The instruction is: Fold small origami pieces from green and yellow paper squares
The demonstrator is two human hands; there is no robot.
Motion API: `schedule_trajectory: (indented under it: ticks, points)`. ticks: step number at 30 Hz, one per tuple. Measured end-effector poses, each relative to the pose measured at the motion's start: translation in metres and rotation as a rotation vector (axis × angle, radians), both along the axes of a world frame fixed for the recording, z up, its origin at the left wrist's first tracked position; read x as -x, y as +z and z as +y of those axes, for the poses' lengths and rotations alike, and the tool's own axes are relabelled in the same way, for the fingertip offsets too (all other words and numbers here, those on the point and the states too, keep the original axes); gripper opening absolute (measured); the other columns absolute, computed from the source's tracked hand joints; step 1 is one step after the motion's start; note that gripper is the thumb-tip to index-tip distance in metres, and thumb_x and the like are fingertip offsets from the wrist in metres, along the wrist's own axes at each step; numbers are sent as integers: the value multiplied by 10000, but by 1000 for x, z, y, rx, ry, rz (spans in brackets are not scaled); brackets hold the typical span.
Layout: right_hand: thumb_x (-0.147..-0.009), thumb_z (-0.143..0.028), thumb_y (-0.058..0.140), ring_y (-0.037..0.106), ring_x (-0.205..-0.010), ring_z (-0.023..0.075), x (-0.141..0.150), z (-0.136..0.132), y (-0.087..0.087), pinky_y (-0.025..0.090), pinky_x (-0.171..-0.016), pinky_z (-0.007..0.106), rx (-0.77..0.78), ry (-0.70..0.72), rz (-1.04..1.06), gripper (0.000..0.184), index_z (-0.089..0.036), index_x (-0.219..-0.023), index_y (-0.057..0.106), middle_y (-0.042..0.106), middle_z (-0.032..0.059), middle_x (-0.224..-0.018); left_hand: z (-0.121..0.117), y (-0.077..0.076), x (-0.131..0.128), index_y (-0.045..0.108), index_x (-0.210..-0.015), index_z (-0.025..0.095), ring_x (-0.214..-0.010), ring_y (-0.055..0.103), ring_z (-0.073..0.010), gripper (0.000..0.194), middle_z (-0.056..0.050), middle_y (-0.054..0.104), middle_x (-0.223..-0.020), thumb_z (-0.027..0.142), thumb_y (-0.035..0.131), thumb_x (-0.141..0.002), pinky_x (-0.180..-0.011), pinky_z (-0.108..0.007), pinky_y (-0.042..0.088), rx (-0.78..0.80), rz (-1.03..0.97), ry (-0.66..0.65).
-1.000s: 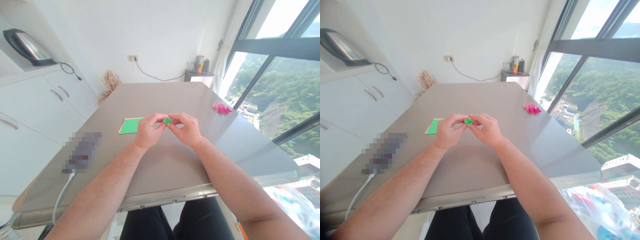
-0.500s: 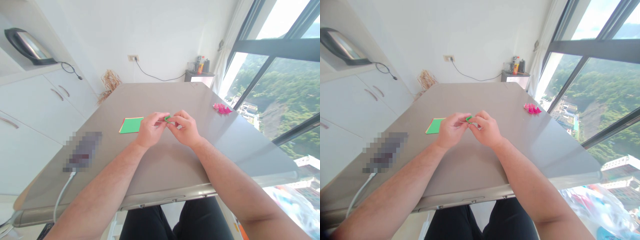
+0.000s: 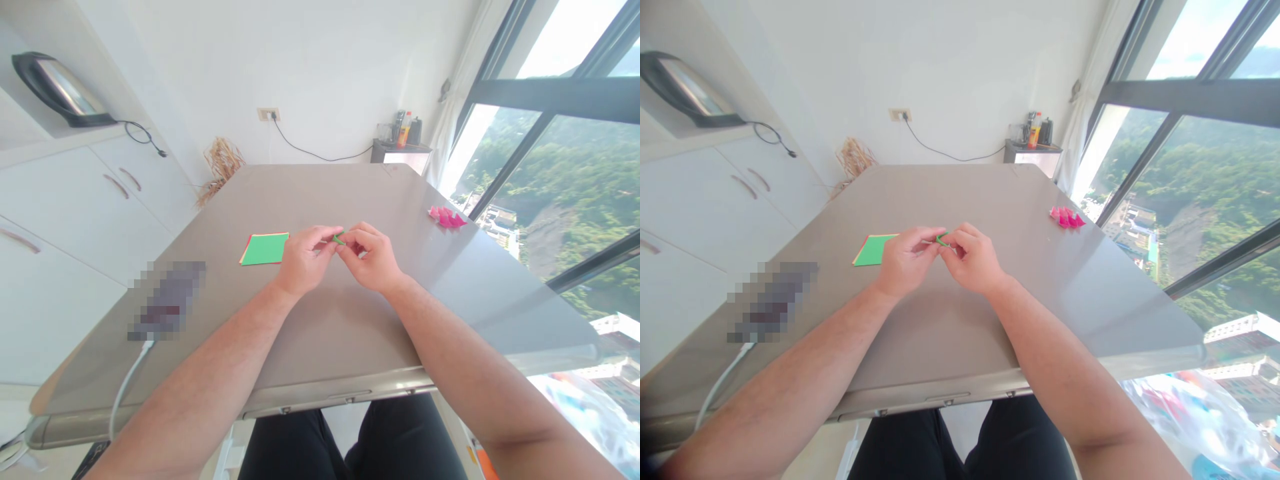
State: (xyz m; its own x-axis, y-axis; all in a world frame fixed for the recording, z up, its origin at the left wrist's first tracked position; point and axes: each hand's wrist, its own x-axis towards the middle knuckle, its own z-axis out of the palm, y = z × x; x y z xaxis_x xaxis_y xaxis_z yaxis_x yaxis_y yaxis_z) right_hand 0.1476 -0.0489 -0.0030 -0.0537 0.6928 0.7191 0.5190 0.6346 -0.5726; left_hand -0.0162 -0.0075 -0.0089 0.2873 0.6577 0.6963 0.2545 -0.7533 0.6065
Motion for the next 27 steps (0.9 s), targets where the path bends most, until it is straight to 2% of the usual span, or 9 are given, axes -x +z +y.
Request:
schedule_trajectory:
  ticks: [5, 10, 14, 17, 21, 27]
  points:
    - [-858, -232, 621, 548, -645, 126, 0, 2, -1, 481, -600, 280, 45, 28, 43, 74, -211, -846, 692, 600, 11, -760, 0, 0, 0, 741, -1107, 218, -896, 734, -160, 234, -43, 772, -1062, 216, 659, -889, -797, -282, 616, -52, 12, 24]
    - [-853, -264, 653, 543, -639, 120, 2, 1, -1, 492, -610, 278, 14, 32, 43, 40, -225, -853, 660, 569, -15, -714, -2, 1, -2, 732, -1078, 223, -897, 738, -157, 230, -30, 774, -1039, 161, 632, -879, -835, -295, 610, -28, -34, 9]
    - [-807, -316, 725, 561, -619, 105, 5, -1, -2, 514, -624, 283, 15, -20, 156, 213, -240, -957, 595, 596, -34, -772, -3, 1, -2, 713, -1046, 225, -884, 739, -150, 220, -17, 773, -993, 133, 654, -856, -853, -291, 599, 30, -127, -39]
    - [-775, -343, 768, 570, -617, 102, 4, 0, -3, 527, -642, 292, 6, -56, 146, 334, -247, -1047, 600, 624, -28, -826, -3, 2, -2, 706, -1035, 223, -901, 735, -152, 187, -24, 768, -1000, 158, 668, -863, -861, -294, 594, 44, -162, -61]
    - [-801, -330, 756, 583, -642, 111, 2, 0, -1, 536, -659, 298, -61, -73, 88, 215, -244, -980, 674, 652, 2, -851, -4, 3, 0, 700, -1039, 222, -914, 734, -168, 159, -41, 764, -1008, 251, 694, -882, -864, -312, 597, 74, -192, -90]
    - [-809, -321, 742, 600, -667, 129, 5, -3, 3, 545, -657, 302, -24, -65, 144, 114, -246, -884, 702, 686, 7, -821, -4, 3, -1, 705, -1026, 218, -937, 729, -184, 195, -54, 763, -1016, 326, 733, -865, -890, -336, 587, 109, -217, -98]
